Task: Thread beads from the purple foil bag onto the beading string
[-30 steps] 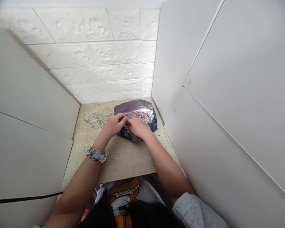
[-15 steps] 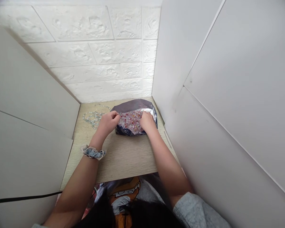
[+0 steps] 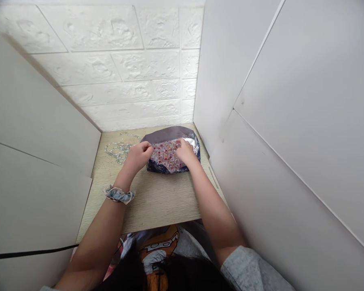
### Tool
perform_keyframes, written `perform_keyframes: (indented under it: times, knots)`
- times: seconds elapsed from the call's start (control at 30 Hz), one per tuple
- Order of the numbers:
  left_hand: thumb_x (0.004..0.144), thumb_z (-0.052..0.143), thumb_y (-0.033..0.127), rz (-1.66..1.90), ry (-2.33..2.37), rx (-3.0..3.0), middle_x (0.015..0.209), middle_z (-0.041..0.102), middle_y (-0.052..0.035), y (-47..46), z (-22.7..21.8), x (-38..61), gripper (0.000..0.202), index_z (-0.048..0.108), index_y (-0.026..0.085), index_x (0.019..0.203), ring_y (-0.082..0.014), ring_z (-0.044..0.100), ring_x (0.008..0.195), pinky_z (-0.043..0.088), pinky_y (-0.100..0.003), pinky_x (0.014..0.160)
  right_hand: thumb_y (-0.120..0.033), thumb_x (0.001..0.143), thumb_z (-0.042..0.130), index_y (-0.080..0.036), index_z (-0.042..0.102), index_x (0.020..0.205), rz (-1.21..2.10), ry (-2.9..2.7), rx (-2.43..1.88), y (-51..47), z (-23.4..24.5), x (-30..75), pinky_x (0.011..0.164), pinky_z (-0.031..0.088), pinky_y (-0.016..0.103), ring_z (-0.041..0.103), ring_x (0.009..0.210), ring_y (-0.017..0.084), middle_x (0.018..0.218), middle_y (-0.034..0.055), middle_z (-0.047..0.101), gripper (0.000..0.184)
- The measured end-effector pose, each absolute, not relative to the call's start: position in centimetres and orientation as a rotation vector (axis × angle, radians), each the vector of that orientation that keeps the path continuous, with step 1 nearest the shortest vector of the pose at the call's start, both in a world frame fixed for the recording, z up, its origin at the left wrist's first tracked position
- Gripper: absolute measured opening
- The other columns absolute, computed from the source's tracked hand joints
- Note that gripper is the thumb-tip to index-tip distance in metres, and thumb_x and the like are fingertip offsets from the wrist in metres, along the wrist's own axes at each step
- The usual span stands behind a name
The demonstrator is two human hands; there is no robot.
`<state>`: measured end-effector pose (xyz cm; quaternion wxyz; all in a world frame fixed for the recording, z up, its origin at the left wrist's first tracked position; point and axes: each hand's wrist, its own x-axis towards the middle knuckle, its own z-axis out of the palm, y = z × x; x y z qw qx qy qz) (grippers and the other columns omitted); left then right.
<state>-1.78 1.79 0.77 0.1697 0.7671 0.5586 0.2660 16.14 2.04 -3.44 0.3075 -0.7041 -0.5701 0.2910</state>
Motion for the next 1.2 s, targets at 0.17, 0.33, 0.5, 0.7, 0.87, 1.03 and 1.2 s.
perform_keyframes:
  times: [0.17,0.33,0.5,0.7,0.87,1.03,1.2]
  knots:
    - [0.073,0.037,0.025,0.746,1.535,2.213,0.049,0.042,0.0015,1.7,0.8,-1.6,0.021,0.045,0.017,0.056,-0.0112,0.037,0.051,0.026,-0.024,0.052,-0.010,0.069,0.034,-0.018,0.045,0.117,0.915,-1.607,-1.664,1.9,-3.4,15.0,0.093,0.035,0.033,0.042,0.114,0.019,0.123,0.0066,0.047,0.050]
    - [0.073,0.037,0.025,0.741,1.512,2.216,0.050,0.043,0.0018,1.7,0.7,-1.6,0.021,0.044,0.017,0.056,-0.0109,0.037,0.051,0.026,-0.024,0.052,-0.019,0.077,0.034,-0.019,0.048,0.110,1.159,-1.512,-1.459,2.0,-3.1,14.4,0.081,0.042,0.026,0.055,0.094,0.013,0.108,0.0041,0.058,0.037]
    - [0.075,0.036,0.029,0.726,1.532,2.186,0.052,0.051,-0.0007,1.9,0.6,-1.7,0.026,0.047,0.017,0.055,-0.0117,0.042,0.053,0.028,-0.025,0.054,-0.037,0.085,0.025,-0.018,0.051,0.096,1.113,-1.233,-1.344,1.9,-2.2,14.6,0.060,0.044,0.021,0.056,0.060,0.008,0.083,0.0031,0.062,0.033]
    - [0.079,0.036,0.035,0.717,1.535,2.206,0.053,0.053,-0.0014,1.9,0.6,-1.7,0.031,0.049,0.017,0.058,-0.0127,0.044,0.053,0.029,-0.026,0.054,-0.052,0.086,0.016,-0.016,0.050,0.091,1.311,-1.055,-1.328,1.6,-1.7,14.7,0.045,0.042,0.020,0.055,0.049,0.010,0.074,0.0073,0.063,0.050]
    - [0.079,0.036,0.035,0.701,1.532,2.186,0.055,0.054,-0.0017,1.9,0.8,-1.6,0.031,0.050,0.017,0.058,-0.0132,0.046,0.056,0.031,-0.025,0.056,-0.061,0.082,0.013,-0.014,0.051,0.094,1.572,-1.025,-1.413,1.3,-1.6,14.4,0.053,0.048,0.026,0.060,0.056,0.015,0.072,0.0103,0.064,0.062]
    - [0.080,0.036,0.035,0.684,1.528,2.197,0.056,0.055,-0.0019,2.0,0.9,-1.8,0.031,0.050,0.018,0.058,-0.0141,0.048,0.058,0.031,-0.026,0.058,-0.033,0.087,0.023,-0.016,0.054,0.093,0.957,-1.221,-1.715,1.8,-2.1,15.3,0.064,0.046,0.027,0.059,0.069,0.015,0.086,0.0073,0.063,0.035]
    - [0.080,0.035,0.036,0.665,1.580,2.205,0.058,0.057,-0.0029,2.2,0.8,-1.9,0.032,0.051,0.018,0.059,-0.0154,0.050,0.060,0.031,-0.026,0.057,-0.008,0.075,0.036,-0.016,0.061,0.090,0.370,-1.640,-1.965,1.6,-2.4,16.2,0.086,0.036,0.030,0.052,0.095,0.019,0.100,0.0091,0.058,0.030]
